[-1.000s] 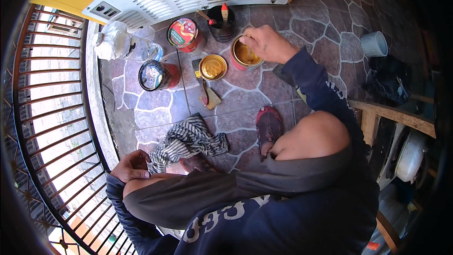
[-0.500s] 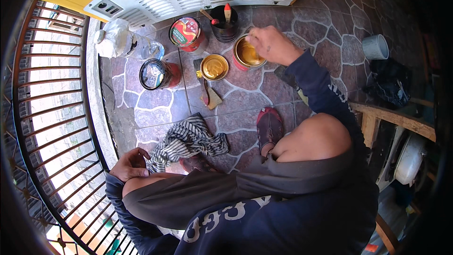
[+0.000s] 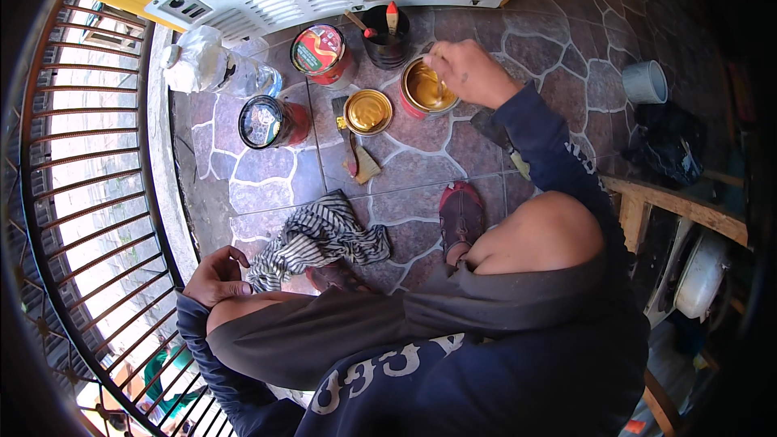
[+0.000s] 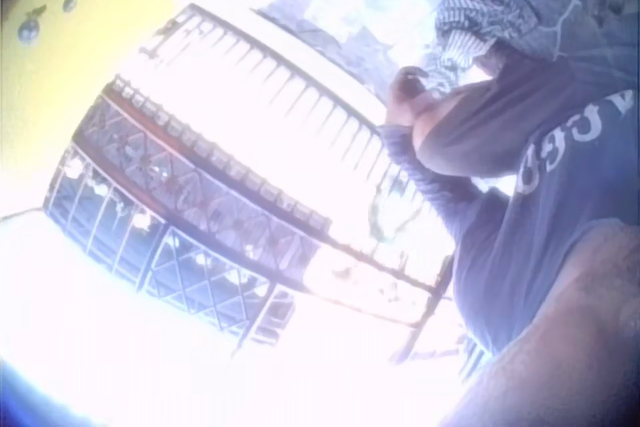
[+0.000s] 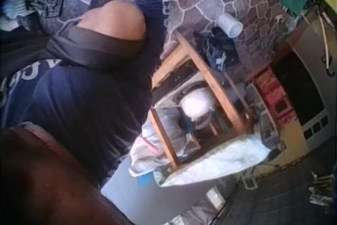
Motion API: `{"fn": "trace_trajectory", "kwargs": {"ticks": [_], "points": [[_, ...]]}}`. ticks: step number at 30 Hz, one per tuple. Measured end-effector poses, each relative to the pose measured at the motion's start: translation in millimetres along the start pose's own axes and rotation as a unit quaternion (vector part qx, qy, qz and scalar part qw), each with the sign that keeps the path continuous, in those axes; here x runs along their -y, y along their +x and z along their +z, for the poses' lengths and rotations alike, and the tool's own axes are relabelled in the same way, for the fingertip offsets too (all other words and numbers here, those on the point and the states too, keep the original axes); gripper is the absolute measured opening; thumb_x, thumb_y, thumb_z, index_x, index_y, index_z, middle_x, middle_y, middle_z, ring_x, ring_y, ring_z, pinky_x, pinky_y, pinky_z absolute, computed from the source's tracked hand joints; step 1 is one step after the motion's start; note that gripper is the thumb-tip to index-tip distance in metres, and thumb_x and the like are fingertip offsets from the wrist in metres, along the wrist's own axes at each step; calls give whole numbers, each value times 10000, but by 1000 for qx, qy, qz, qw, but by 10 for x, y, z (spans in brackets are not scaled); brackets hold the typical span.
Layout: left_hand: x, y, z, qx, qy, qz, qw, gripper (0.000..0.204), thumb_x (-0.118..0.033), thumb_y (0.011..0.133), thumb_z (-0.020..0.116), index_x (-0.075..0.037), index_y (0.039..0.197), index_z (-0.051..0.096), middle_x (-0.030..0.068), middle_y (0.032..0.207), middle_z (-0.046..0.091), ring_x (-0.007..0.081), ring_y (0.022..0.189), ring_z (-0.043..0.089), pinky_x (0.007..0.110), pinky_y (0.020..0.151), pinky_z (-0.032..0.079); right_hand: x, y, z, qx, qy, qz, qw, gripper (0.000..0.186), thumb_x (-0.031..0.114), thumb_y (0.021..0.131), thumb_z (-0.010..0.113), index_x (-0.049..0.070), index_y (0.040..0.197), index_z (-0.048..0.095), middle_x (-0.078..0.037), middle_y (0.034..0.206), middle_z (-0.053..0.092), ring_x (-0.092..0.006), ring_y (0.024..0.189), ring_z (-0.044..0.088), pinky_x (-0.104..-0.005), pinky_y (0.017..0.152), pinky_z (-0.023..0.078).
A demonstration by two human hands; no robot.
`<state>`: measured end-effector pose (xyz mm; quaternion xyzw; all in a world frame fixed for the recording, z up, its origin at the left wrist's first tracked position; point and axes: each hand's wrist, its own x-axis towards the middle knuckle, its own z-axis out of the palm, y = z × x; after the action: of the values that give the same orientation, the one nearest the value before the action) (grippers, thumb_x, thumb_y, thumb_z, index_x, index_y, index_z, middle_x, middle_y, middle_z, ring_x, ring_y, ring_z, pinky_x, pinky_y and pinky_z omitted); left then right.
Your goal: The person sits on the floor and opens a paint can, then stirs the contents with a wooden stick. They pour a liquid from a plastic bottle into the paint and continue stirring. The person also handles a plastic bag and a cloth during the process.
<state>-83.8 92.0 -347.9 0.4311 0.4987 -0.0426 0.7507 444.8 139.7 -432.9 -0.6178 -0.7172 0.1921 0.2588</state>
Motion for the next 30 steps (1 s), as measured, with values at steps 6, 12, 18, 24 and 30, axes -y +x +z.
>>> {"fn": "trace_trajectory", "kwargs": {"ticks": [6,12,18,24,30], "points": [[-56,-39,18,-12,29,-20,999,431,-75,774,846,-12,1077,546,-35,671,538,50,609,479,244,546,340,27,10,-14,-47,-81,68,993,277,235,1000,556,-25,967,643,-209,681,639,-358,617,642,-411,591,508],[-107,-69,56,-25,53,-40,998,397,-107,792,838,-16,1056,556,-38,650,525,48,599,470,241,546,340,9,-9,36,-41,9,-3,999,266,216,999,560,-35,987,646,-205,682,636,-331,613,640,-403,590,508],[-335,-162,189,-171,226,-18,959,428,-236,769,845,-18,1035,590,-15,669,533,90,624,487,265,592,381,-33,-26,32,-14,154,-36,987,262,198,997,562,-55,996,632,-223,690,640,-339,608,651,-398,595,513],[-804,-448,991,-341,432,144,823,451,-39,686,812,-12,1081,597,97,747,561,211,669,550,328,626,448,47,-60,29,0,80,-22,997,275,210,1006,551,-50,974,635,-192,669,640,-306,597,646,-398,584,498],[-808,41,1974,-151,259,364,882,322,124,651,617,-16,941,632,141,961,609,273,835,650,316,691,521,102,-47,-18,54,-19,59,997,265,227,972,574,-23,931,651,-237,741,656,-422,713,652,-447,651,521]]}}
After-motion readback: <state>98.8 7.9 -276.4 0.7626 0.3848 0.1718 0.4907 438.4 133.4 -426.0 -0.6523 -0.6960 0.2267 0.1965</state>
